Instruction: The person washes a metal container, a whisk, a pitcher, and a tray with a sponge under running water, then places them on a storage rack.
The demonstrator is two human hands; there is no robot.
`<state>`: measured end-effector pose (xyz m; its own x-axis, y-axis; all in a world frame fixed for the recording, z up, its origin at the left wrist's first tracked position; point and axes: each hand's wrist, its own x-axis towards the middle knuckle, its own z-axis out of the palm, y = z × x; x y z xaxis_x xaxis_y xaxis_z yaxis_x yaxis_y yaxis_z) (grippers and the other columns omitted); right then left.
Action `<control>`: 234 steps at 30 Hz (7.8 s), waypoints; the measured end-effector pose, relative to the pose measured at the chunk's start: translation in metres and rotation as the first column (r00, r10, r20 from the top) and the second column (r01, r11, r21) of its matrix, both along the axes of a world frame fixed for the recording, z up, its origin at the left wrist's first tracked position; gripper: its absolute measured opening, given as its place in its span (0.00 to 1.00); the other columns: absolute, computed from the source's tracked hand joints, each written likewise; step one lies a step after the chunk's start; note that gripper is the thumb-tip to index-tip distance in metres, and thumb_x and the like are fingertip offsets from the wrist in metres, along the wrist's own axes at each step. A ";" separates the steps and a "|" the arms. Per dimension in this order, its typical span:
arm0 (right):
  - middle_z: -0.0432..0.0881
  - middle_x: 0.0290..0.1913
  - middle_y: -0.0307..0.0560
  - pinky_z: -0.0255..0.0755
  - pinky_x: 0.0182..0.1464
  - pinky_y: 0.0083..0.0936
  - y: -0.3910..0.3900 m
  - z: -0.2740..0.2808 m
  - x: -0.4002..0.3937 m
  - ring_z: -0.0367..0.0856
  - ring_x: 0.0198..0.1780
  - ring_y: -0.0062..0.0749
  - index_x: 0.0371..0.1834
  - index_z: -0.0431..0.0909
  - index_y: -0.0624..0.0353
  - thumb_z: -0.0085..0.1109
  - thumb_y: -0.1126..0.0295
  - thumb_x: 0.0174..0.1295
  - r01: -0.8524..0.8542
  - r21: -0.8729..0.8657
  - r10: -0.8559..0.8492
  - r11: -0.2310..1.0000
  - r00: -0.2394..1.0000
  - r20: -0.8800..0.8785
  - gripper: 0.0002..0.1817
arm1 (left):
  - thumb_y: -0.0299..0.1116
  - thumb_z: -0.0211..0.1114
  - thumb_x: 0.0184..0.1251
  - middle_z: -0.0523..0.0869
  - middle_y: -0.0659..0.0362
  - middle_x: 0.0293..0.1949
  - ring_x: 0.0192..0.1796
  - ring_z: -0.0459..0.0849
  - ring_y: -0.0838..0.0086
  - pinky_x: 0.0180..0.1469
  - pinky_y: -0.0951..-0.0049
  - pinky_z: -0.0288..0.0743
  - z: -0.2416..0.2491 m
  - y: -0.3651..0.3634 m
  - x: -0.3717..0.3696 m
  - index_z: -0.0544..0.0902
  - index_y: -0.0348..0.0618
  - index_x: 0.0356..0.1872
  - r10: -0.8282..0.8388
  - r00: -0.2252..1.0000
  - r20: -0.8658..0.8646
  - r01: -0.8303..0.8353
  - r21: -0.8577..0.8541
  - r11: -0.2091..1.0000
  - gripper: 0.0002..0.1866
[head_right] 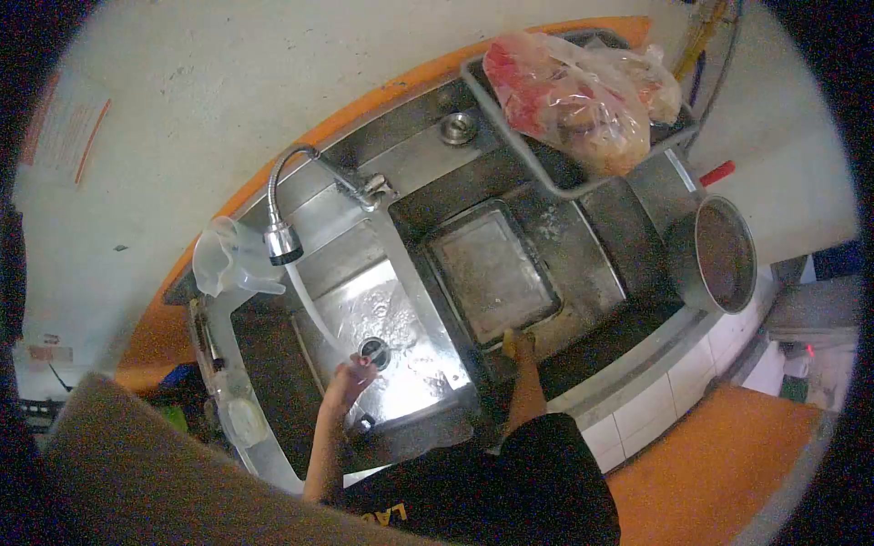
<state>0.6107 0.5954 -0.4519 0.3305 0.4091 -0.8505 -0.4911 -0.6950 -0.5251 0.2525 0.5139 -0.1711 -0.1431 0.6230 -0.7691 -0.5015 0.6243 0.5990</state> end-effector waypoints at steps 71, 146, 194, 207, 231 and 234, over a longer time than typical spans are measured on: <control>0.74 0.38 0.56 0.66 0.41 0.33 0.027 0.427 -0.170 0.73 0.42 0.49 0.39 0.69 0.64 0.60 0.67 0.51 -0.954 0.230 0.009 -0.191 0.233 0.972 0.16 | 0.36 0.54 0.52 0.77 0.59 0.30 0.36 0.77 0.70 0.43 0.67 0.73 0.035 -0.201 -0.042 0.75 0.42 0.34 0.414 0.909 -0.042 -0.411 0.067 0.909 0.11; 0.75 0.41 0.45 0.72 0.49 0.32 -0.108 0.380 -0.371 0.73 0.48 0.40 0.33 0.75 0.56 0.53 0.71 0.51 -0.529 0.278 -0.015 -0.802 0.482 0.876 0.06 | 0.36 0.54 0.67 0.71 0.54 0.55 0.55 0.70 0.71 0.57 0.72 0.63 0.136 -0.189 0.013 0.62 0.36 0.61 0.718 0.638 -0.279 -0.503 0.555 0.662 0.25; 0.81 0.26 0.51 0.73 0.32 0.36 0.040 0.396 -0.324 0.80 0.30 0.44 0.29 0.79 0.62 0.46 0.51 0.61 -0.888 0.405 0.396 -0.219 0.298 0.869 0.23 | 0.25 0.49 0.63 0.57 0.51 0.66 0.65 0.60 0.66 0.64 0.70 0.54 0.072 -0.208 -0.014 0.41 0.49 0.69 0.490 0.765 -0.419 -0.338 0.385 0.858 0.36; 0.78 0.46 0.60 0.75 0.44 0.38 0.060 0.266 -0.246 0.77 0.48 0.47 0.47 0.76 0.63 0.62 0.44 0.43 -0.487 -0.605 0.152 -0.630 -0.841 0.520 0.35 | 0.33 0.50 0.61 0.74 0.47 0.51 0.52 0.76 0.60 0.53 0.59 0.72 0.091 -0.259 -0.026 0.64 0.35 0.57 0.531 0.844 0.075 -0.536 0.063 0.842 0.24; 0.81 0.40 0.57 0.70 0.51 0.36 0.100 0.465 -0.087 0.79 0.44 0.43 0.45 0.76 0.63 0.57 0.64 0.46 -0.802 -0.353 0.423 -0.483 -0.566 0.708 0.22 | 0.56 0.58 0.57 0.74 0.50 0.55 0.53 0.75 0.60 0.58 0.57 0.66 0.026 -0.152 0.006 0.67 0.40 0.59 0.135 0.922 0.364 -0.180 0.094 0.979 0.35; 0.78 0.47 0.55 0.66 0.54 0.32 0.096 0.415 -0.030 0.76 0.50 0.39 0.52 0.71 0.64 0.57 0.65 0.51 -0.898 -0.099 0.591 -0.428 -0.361 0.721 0.24 | 0.58 0.54 0.58 0.75 0.50 0.54 0.53 0.75 0.62 0.58 0.62 0.66 0.029 -0.135 0.012 0.70 0.39 0.57 0.197 0.927 0.318 -0.231 0.070 0.970 0.35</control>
